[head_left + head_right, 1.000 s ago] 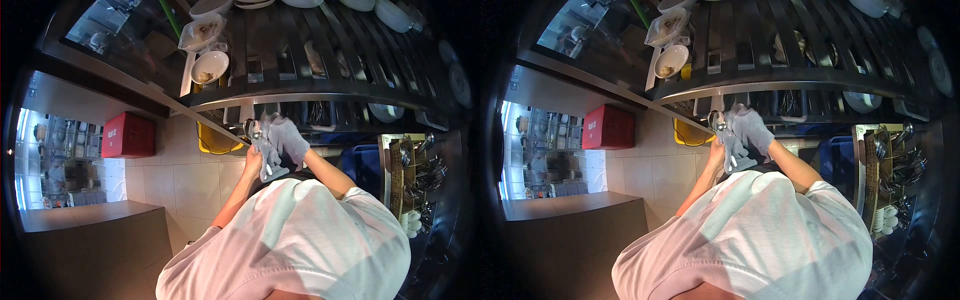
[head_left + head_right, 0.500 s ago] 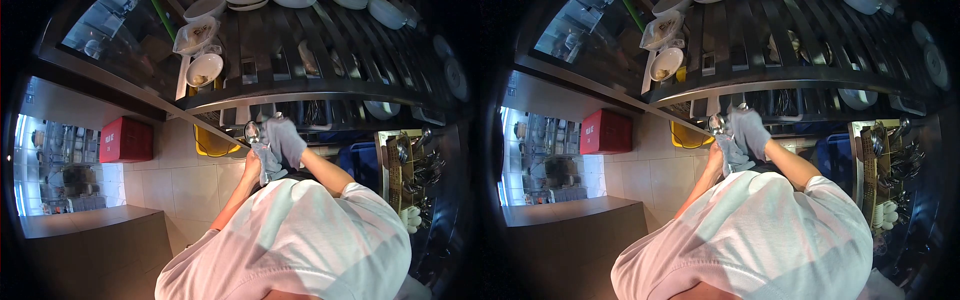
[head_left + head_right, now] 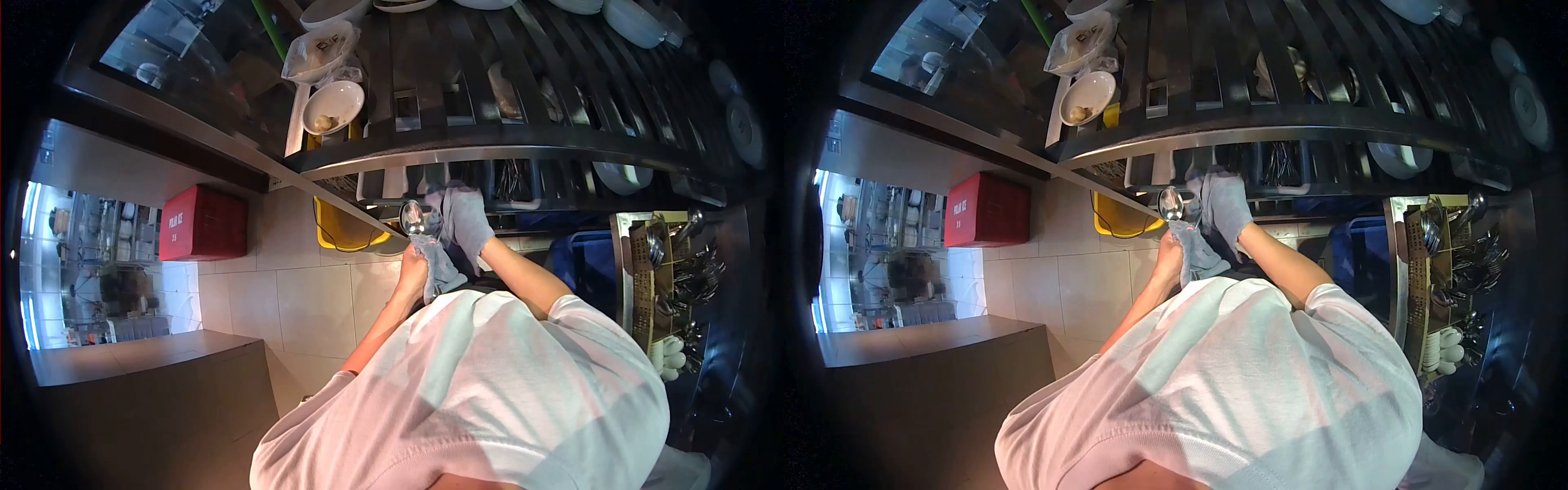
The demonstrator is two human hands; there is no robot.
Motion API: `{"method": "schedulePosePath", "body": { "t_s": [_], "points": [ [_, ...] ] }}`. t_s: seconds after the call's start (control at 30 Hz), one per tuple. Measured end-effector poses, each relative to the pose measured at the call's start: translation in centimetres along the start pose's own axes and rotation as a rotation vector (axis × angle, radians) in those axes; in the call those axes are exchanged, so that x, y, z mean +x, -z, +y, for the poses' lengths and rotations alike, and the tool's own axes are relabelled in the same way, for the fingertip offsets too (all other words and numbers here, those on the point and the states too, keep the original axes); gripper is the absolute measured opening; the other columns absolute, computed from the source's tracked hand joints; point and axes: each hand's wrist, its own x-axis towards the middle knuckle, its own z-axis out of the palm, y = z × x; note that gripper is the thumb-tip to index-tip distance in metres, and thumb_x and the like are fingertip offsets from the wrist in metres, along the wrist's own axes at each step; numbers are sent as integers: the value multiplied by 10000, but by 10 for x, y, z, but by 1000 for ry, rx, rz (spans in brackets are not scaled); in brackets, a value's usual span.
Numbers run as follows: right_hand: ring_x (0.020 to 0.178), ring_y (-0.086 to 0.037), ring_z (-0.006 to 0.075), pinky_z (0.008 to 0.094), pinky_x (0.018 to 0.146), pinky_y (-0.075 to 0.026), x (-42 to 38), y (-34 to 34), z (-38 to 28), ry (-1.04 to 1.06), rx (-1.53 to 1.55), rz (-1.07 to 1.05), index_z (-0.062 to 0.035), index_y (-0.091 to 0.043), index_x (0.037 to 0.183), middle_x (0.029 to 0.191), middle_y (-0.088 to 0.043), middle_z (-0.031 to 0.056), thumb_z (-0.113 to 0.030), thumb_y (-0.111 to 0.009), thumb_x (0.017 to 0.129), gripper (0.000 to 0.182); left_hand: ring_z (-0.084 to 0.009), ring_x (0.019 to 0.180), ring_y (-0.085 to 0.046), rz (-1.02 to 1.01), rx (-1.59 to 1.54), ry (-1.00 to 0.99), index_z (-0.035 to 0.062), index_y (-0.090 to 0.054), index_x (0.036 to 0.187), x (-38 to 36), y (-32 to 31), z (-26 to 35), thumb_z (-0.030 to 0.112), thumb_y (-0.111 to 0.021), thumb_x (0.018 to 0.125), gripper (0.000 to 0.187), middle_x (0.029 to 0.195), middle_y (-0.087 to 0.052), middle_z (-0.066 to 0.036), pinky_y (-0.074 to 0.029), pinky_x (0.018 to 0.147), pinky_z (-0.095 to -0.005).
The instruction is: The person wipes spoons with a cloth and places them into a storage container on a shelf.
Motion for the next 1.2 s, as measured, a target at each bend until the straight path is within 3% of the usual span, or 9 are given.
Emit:
{"method": "schedulePosePath", "body": {
  "t_s": [0.1,0.23,0.3,0.33,0.47,0.53,0.63,0.87,1.2],
  "points": [
    [716,-596,264,390,581,-449,-7,-11,-1,25,-348,58,-90,-548,704,681,-551,82,-145,-579,729,68,-128,619,-548,28,2,56,36,-534,902,-4,-3,7,97,-482,903,80,738,-567,-38,-455,537,-279],
    [657,-611,248,370,527,-440,-10,-71,37,40,179,60,-86,-543,687,669,-554,104,-132,-592,713,73,-142,619,-555,37,35,33,34,-553,907,16,8,-9,110,-465,907,116,747,-577,-48,-462,550,-283],
    [622,-609,257,348,548,-478,11,-56,45,94,-187,-275,-116,-612,666,641,-584,83,-126,-618,676,15,-164,666,-580,97,-65,101,24,-569,929,22,14,-14,124,-419,908,181,786,-597,-64,-482,590,-304],
    [623,-617,237,329,545,-479,21,-31,44,164,140,-317,-134,-623,738,654,-611,61,-153,-593,714,42,-177,728,-598,49,-115,84,18,-574,951,16,14,-8,146,-380,912,235,830,-612,-72,-500,643,-331],
    [686,-641,239,354,601,-489,18,-24,69,716,-903,-436,-110,-566,886,761,-649,86,-230,-572,776,164,-184,820,-598,-50,-210,50,9,-587,1039,18,28,-6,226,-394,911,318,953,-623,-90,-490,733,-315],
    [737,-608,318,347,689,-481,3,33,7,-97,-199,-413,-82,-548,985,823,-625,167,-309,-556,825,277,-174,814,-594,-10,-151,81,12,-588,1033,14,19,10,237,-401,911,317,948,-621,-83,-488,727,-305],
    [788,-608,325,367,714,-477,-1,5,1,-42,249,-309,-32,-556,951,829,-605,201,-190,-524,836,198,-144,797,-578,-60,-26,136,21,-592,1034,19,22,9,298,-439,919,336,946,-614,-56,-478,712,-277],
    [778,-620,266,347,648,-494,-1,-29,31,402,-102,55,-27,-639,768,796,-624,147,-71,-520,743,129,-103,694,-570,-33,110,9,46,-609,971,15,9,2,254,-514,920,233,820,-593,-6,-472,599,-258],
    [705,-608,306,412,579,-460,-18,34,15,-18,-264,119,-64,-596,933,779,-624,151,-246,-535,762,257,-172,776,-604,-146,41,-88,13,-488,1080,11,-23,3,130,-521,896,221,897,-594,-80,-510,710,-301]
  ]
}}
